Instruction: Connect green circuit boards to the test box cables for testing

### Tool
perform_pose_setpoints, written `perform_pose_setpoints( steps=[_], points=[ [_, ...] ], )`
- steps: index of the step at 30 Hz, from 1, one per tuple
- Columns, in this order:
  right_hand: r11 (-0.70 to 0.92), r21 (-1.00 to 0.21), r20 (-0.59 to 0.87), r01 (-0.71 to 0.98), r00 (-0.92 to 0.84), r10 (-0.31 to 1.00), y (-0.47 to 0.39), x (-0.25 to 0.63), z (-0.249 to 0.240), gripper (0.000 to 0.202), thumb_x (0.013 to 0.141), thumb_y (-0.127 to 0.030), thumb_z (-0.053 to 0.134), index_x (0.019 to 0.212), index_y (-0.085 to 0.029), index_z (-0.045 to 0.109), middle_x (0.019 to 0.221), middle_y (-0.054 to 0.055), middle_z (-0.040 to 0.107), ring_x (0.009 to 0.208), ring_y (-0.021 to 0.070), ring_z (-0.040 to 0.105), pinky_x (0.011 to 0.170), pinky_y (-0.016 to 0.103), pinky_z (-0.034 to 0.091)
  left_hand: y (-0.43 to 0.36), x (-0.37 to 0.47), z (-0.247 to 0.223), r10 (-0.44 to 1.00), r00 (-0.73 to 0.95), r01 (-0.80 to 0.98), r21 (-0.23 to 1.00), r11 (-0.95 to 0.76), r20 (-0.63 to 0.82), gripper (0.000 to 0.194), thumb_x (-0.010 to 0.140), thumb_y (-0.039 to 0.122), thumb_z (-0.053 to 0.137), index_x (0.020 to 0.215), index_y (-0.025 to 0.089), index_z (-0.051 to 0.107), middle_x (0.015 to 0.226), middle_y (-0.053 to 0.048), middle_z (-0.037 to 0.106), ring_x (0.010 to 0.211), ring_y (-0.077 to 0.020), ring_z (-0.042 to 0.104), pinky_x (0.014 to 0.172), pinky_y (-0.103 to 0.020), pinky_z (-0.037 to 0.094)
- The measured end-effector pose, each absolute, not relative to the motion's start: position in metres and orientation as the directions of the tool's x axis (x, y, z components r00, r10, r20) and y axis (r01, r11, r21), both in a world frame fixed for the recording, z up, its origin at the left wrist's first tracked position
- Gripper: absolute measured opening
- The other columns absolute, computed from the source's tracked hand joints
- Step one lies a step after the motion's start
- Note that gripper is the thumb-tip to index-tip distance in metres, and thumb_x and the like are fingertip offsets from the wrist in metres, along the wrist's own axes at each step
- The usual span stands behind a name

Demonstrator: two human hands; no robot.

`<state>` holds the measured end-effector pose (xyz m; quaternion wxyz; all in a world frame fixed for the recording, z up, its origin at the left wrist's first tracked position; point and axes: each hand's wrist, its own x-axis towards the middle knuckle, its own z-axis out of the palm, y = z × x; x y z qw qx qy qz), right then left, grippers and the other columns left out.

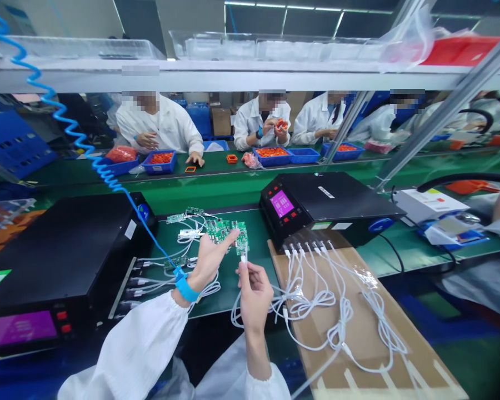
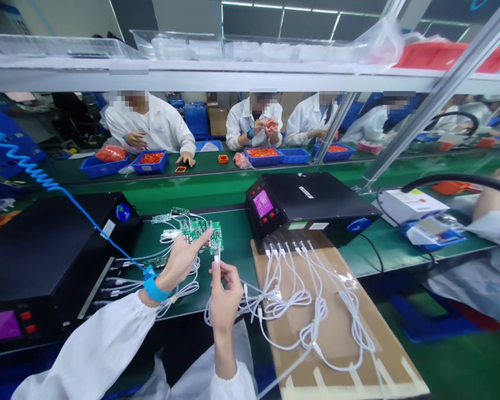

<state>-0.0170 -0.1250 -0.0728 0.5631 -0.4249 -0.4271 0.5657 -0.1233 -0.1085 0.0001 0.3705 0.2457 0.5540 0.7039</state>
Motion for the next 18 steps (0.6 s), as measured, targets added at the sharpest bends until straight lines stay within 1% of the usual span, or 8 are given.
perform_pose_setpoints(
  steps=[3,5,8,13,16,18],
  points=[
    [0.018,-0.970,0.018,-0.242,0.004,1.000,-0.127,-0.018,-0.077,0.043,0.084,-0.056,0.077,0.096,-0.015,0.072,0.081,0.008,0.075,0.069,0.0169,0.065,0.064,0.028,0.052,-0.107,-0.125,0.001,0.799,-0.600,-0.177,0.979,-0.100,-0.027,0.038,0.071,0.043,0.092,0.073,0.015,0.066,0.073,-0.003,0.069,0.071,-0.0177,0.064,0.074,-0.032,0.048],
    [0.034,-0.976,0.032,-0.216,0.016,0.999,-0.128,-0.018,-0.080,0.042,0.085,-0.056,0.077,0.095,-0.015,0.073,0.081,0.008,0.075,0.071,0.0177,0.066,0.068,0.030,0.053,-0.107,-0.127,0.000,0.799,-0.601,-0.168,0.982,-0.086,-0.032,0.038,0.068,0.042,0.093,0.073,0.015,0.068,0.074,-0.004,0.070,0.071,-0.0182,0.064,0.074,-0.032,0.049],
    [0.034,-0.979,0.030,-0.201,0.022,0.999,-0.129,-0.020,-0.082,0.043,0.085,-0.057,0.076,0.094,-0.015,0.073,0.080,0.008,0.076,0.071,0.0183,0.066,0.069,0.031,0.053,-0.106,-0.130,-0.003,0.790,-0.611,-0.176,0.982,-0.065,-0.057,0.038,0.063,0.038,0.097,0.077,0.014,0.071,0.077,-0.005,0.073,0.074,-0.0200,0.067,0.076,-0.033,0.050],
    [0.008,-0.974,0.000,-0.227,0.036,0.999,-0.130,-0.025,-0.082,0.043,0.084,-0.057,0.077,0.093,-0.015,0.073,0.079,0.008,0.076,0.069,0.0180,0.066,0.068,0.030,0.053,-0.106,-0.130,-0.009,0.770,-0.630,-0.206,0.978,-0.041,-0.100,0.038,0.059,0.033,0.099,0.071,0.017,0.066,0.064,-0.001,0.065,0.070,-0.0199,0.064,0.072,-0.032,0.049],
    [-0.002,-0.972,-0.007,-0.233,0.021,1.000,-0.129,-0.026,-0.082,0.043,0.085,-0.057,0.076,0.094,-0.015,0.073,0.079,0.007,0.076,0.069,0.0178,0.067,0.070,0.031,0.054,-0.104,-0.131,-0.012,0.765,-0.635,-0.210,0.977,-0.038,-0.107,0.039,0.060,0.035,0.098,0.072,0.016,0.066,0.065,-0.001,0.066,0.069,-0.0194,0.064,0.071,-0.032,0.049],
    [0.022,-0.978,0.022,-0.207,0.002,1.000,-0.127,-0.024,-0.082,0.042,0.088,-0.056,0.074,0.096,-0.015,0.074,0.085,0.008,0.077,0.076,0.0191,0.069,0.076,0.033,0.055,-0.103,-0.133,-0.013,0.764,-0.642,-0.187,0.980,-0.075,-0.064,0.038,0.064,0.039,0.095,0.075,0.015,0.067,0.072,-0.003,0.069,0.072,-0.0196,0.065,0.073,-0.032,0.050]
  ],
)
